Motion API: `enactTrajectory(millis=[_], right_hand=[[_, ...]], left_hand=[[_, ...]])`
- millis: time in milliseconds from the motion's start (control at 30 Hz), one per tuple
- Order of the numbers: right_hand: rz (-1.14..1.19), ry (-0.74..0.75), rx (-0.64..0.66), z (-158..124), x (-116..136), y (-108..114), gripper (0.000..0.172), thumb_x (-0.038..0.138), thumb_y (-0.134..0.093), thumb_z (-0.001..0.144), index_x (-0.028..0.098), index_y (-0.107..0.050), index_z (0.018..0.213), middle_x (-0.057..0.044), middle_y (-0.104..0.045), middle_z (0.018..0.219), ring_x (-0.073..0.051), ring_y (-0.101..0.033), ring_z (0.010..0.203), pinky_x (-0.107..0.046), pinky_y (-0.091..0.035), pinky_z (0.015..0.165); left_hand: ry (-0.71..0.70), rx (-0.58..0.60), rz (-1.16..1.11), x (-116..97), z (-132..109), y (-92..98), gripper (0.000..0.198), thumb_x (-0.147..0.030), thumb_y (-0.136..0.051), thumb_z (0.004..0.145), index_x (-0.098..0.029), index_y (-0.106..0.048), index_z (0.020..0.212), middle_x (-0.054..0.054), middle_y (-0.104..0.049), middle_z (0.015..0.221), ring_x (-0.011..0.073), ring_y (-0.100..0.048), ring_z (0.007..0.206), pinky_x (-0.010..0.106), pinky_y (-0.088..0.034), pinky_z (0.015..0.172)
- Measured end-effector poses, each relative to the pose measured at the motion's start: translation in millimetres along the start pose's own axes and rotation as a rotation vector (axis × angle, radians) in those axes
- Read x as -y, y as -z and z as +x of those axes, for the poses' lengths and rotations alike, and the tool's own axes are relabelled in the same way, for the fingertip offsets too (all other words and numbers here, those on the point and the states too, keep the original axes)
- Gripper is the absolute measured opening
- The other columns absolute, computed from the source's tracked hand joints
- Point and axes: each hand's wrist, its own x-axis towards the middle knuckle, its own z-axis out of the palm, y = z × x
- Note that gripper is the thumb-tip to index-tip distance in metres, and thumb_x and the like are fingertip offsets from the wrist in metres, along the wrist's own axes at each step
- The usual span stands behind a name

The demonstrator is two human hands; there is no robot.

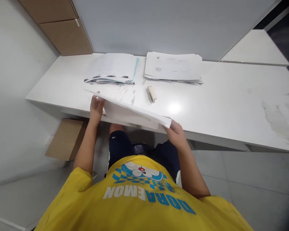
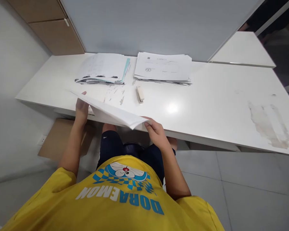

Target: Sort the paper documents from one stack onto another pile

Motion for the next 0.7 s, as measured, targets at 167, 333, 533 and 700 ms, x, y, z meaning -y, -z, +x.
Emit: enactTrajectory(millis=[167,333,533,700], right_hand=[[0.093,0.048,-0.144,19,-11,17,0.039,0.036,-0.069,0.084,0.029,-0.067,0.123,-0.005,-0.073,0.118,-0.025,-0.067,0.112,-0.044,-0.05,0.101],[0.149,0.037,-0.468,30,-35,10,0.028,0.049,-0.065,0.086,0.024,-0.067,0.099,-0.005,-0.071,0.099,-0.026,-0.067,0.101,-0.043,-0.053,0.092],[0.234,0.11,-0.597,38,-42,0,0.029,0.051,-0.062,0.086,0.025,-0.059,0.099,-0.003,-0.064,0.096,-0.021,-0.062,0.098,-0.037,-0.05,0.09],[0.178,0.071,-0.676,28,-30,-2,0.026,0.05,-0.058,0.089,0.024,-0.056,0.092,-0.001,-0.06,0.088,-0.019,-0.059,0.09,-0.034,-0.049,0.085]], left_hand=[[-0.021,-0.125,-0.131,-42,14,-31.5,0.064,-0.078,-0.054,0.086,-0.022,-0.057,0.117,0.006,-0.065,0.107,0.0234,-0.063,0.111,0.038,-0.053,0.094],[-0.053,-0.274,-0.21,-58,3,-67.2,0.058,-0.076,-0.05,0.089,-0.023,-0.054,0.111,0.008,-0.064,0.107,0.0233,-0.064,0.11,0.037,-0.052,0.097],[-0.076,-0.419,-0.194,-60,1,-87.2,0.059,-0.078,-0.044,0.091,-0.024,-0.052,0.113,0.006,-0.061,0.105,0.0211,-0.064,0.106,0.035,-0.05,0.098],[-0.023,-0.344,-0.205,-77,-5,-87.5,0.055,-0.075,-0.044,0.092,-0.022,-0.056,0.098,0.004,-0.064,0.092,0.0202,-0.064,0.094,0.033,-0.052,0.088]])
